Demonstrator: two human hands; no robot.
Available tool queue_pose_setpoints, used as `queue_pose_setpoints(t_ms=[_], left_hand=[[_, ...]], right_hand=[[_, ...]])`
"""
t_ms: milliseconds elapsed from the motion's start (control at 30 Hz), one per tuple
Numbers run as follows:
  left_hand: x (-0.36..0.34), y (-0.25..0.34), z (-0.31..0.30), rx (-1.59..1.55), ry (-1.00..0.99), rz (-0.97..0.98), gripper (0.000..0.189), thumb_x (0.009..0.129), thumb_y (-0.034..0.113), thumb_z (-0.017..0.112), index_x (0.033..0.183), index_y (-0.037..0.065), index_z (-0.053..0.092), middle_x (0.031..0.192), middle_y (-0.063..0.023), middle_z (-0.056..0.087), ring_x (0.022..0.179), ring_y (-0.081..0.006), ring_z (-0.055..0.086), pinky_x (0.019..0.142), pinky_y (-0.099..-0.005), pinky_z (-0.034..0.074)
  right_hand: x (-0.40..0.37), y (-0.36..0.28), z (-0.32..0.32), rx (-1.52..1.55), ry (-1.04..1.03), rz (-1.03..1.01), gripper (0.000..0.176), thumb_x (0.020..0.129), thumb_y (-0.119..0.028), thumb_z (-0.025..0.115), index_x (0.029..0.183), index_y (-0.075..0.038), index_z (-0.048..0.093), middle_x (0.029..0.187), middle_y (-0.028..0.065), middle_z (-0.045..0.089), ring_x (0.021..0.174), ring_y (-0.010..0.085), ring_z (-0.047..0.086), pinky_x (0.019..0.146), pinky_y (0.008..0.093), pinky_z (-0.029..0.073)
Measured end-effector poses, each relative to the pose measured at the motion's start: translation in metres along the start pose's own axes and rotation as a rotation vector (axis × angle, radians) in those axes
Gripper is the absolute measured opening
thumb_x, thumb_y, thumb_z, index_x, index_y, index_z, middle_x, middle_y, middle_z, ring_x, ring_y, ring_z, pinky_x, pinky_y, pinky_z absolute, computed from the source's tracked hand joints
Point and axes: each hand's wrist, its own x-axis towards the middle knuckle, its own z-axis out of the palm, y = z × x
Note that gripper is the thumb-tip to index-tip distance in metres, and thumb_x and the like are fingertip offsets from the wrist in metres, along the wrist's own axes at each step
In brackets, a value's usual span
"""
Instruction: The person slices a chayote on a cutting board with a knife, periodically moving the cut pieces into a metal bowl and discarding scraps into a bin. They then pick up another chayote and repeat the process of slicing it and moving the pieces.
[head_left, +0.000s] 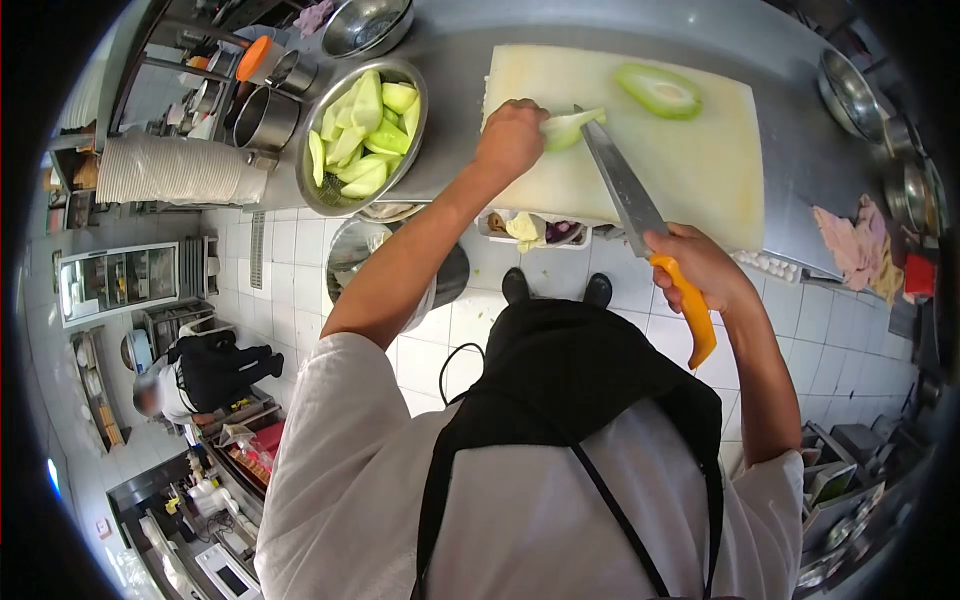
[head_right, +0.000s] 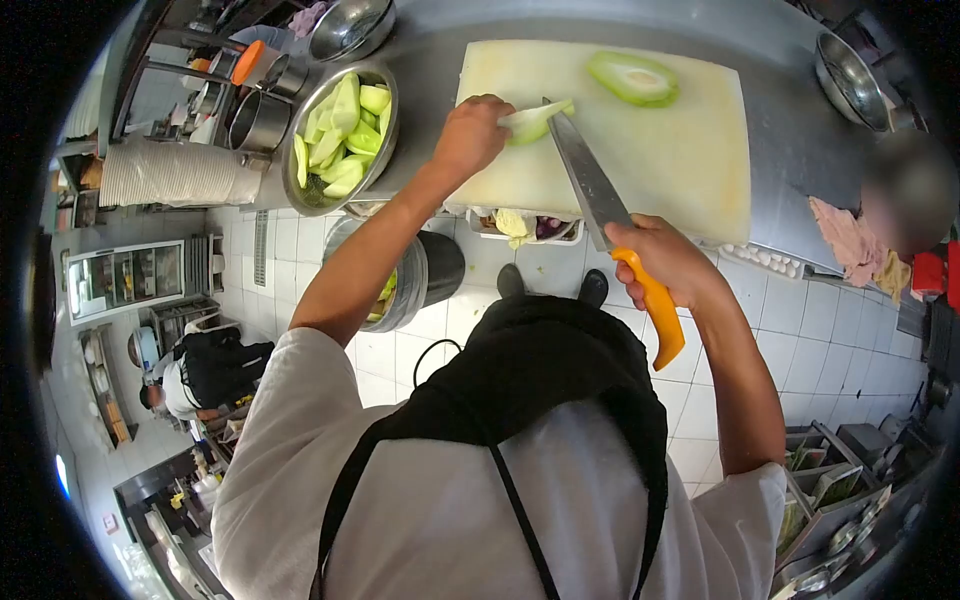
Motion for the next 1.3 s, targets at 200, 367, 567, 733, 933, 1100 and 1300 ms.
queue_pose_setpoints(t_ms=[200,367,567,733,933,1100,1300], left_hand=[[-0.004,-0.002,-0.001,-0.016,0.037,0.033,0.03,0.081,0.007,0.073,0.11,0.004,0.075,0.117,-0.0136,0.071,0.11,-0.0337,0.066,0.097,-0.0427,0.053],[-0.005,0.001,0.0,-0.019,0.014,-0.003,0.03,0.08,0.005,0.073,0.11,0.004,0.075,0.117,-0.0137,0.071,0.11,-0.0338,0.065,0.097,-0.0431,0.053],[-0.006,0.001,0.0,-0.041,0.015,0.001,0.031,0.08,0.007,0.074,0.111,0.003,0.075,0.116,-0.0136,0.071,0.111,-0.0328,0.065,0.097,-0.0422,0.053],[0.002,0.002,-0.01,0.011,-0.058,0.041,0.029,0.079,0.009,0.075,0.107,0.002,0.077,0.11,-0.0176,0.072,0.103,-0.036,0.068,0.094,-0.0439,0.053],[0.005,0.001,-0.015,0.089,-0.083,-0.01,0.025,0.079,0.01,0.075,0.102,0.0,0.078,0.098,-0.0206,0.073,0.095,-0.0372,0.071,0.09,-0.045,0.055],[-0.004,-0.005,-0.009,0.038,-0.037,0.02,0.024,0.079,0.011,0.076,0.101,0.001,0.078,0.097,-0.0196,0.073,0.092,-0.0375,0.071,0.088,-0.0449,0.056],[-0.005,-0.006,-0.009,-0.018,-0.016,-0.008,0.024,0.079,0.009,0.075,0.102,0.003,0.078,0.099,-0.0167,0.074,0.091,-0.0372,0.071,0.087,-0.0447,0.056]], right_hand=[[-0.005,-0.006,0.0,-0.031,-0.009,0.031,0.029,0.102,-0.036,0.058,0.107,-0.009,0.048,0.066,0.0057,0.052,0.044,0.015,0.049,0.04,0.0338,0.044],[0.004,-0.003,0.0,-0.007,-0.013,0.04,0.03,0.102,-0.036,0.058,0.11,-0.009,0.048,0.067,0.0056,0.052,0.045,0.0151,0.049,0.042,0.0336,0.045],[0.011,-0.002,0.004,0.025,-0.044,0.022,0.03,0.102,-0.037,0.058,0.109,-0.009,0.048,0.069,0.0057,0.052,0.045,0.0149,0.048,0.042,0.0332,0.044],[0.019,0.003,-0.004,-0.02,-0.03,0.011,0.031,0.102,-0.037,0.059,0.111,-0.009,0.048,0.069,0.0055,0.052,0.045,0.0149,0.048,0.042,0.0331,0.044],[0.009,0.001,-0.003,-0.091,-0.011,-0.012,0.032,0.101,-0.037,0.059,0.108,-0.008,0.049,0.068,0.0059,0.052,0.045,0.015,0.051,0.042,0.0334,0.045],[0.0,-0.008,-0.002,-0.134,-0.011,0.016,0.032,0.1,-0.037,0.059,0.103,-0.006,0.05,0.068,0.0062,0.053,0.045,0.0155,0.052,0.042,0.0336,0.046],[0.011,-0.009,0.004,-0.107,-0.012,0.03,0.031,0.102,-0.036,0.057,0.102,-0.006,0.049,0.066,0.0054,0.052,0.045,0.0157,0.052,0.042,0.0341,0.046]])
